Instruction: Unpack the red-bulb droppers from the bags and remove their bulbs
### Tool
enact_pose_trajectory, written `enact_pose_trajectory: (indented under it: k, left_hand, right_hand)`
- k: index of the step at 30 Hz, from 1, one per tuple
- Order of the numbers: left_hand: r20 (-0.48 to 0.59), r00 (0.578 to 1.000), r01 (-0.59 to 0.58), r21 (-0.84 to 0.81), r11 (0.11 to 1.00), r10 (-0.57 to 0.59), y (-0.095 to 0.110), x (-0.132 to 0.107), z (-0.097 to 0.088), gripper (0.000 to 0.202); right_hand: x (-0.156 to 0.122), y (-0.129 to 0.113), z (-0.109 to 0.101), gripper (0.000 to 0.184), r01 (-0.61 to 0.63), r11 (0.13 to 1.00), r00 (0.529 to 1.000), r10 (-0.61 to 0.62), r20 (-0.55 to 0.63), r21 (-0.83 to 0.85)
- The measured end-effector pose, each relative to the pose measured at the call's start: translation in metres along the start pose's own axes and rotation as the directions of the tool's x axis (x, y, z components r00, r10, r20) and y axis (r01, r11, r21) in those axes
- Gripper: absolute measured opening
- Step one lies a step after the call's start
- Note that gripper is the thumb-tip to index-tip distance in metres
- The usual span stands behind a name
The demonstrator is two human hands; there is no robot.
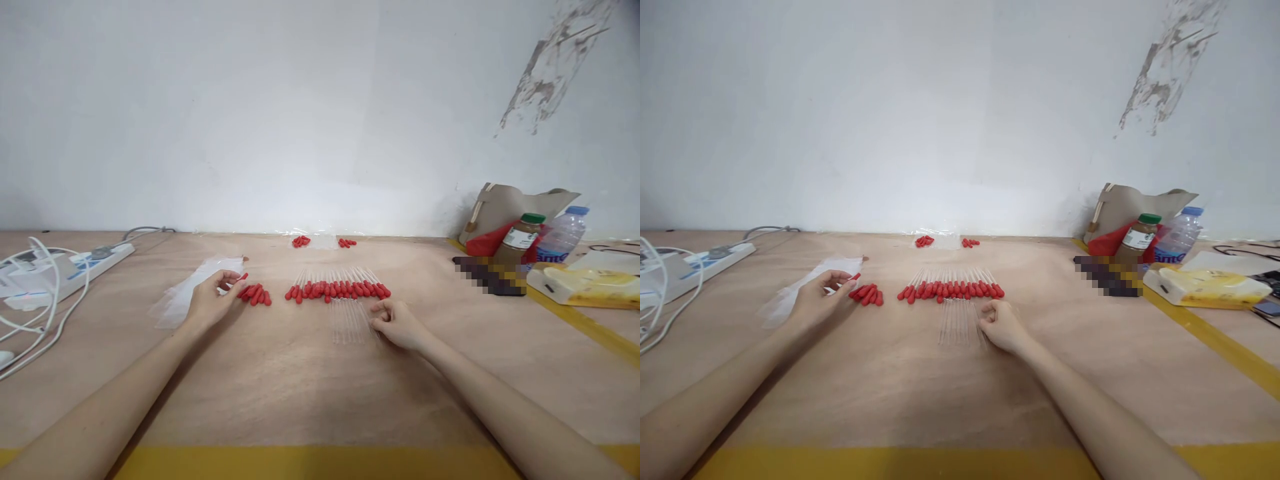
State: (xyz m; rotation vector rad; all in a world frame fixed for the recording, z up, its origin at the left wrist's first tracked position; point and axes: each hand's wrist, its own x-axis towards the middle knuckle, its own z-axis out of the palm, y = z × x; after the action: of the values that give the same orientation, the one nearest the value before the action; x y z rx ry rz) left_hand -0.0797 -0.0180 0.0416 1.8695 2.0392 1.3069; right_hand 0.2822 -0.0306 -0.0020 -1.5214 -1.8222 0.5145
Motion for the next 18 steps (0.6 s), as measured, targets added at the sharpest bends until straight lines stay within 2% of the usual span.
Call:
enact_pose_trajectory:
  k: [5,11,15,18]
  left_hand:
    - [0.012,1.0,0.009,0.063,0.998,-0.01,-0.004,0.005,0.005,0.031]
    - [0.103,0.993,0.055,0.059,0.997,-0.061,-0.014,0.011,0.012,0.035]
    - [0.04,0.997,0.066,0.081,0.994,-0.069,-0.013,0.009,0.01,0.034]
    - [-0.031,1.0,0.0,0.158,0.988,0.005,-0.007,0.007,0.006,0.031]
  right_hand:
    - [0.007,-0.01,0.004,0.014,-0.038,0.999,0.998,0.036,-0.052,-0.034]
    - [0.011,-0.011,0.011,0.015,-0.043,0.998,0.997,0.041,-0.062,-0.034]
    - [0.01,-0.008,0.011,0.019,-0.023,0.999,0.999,0.022,-0.038,-0.025]
    - [0.01,-0.007,0.011,0.023,0.015,0.999,1.0,-0.016,-0.021,-0.041]
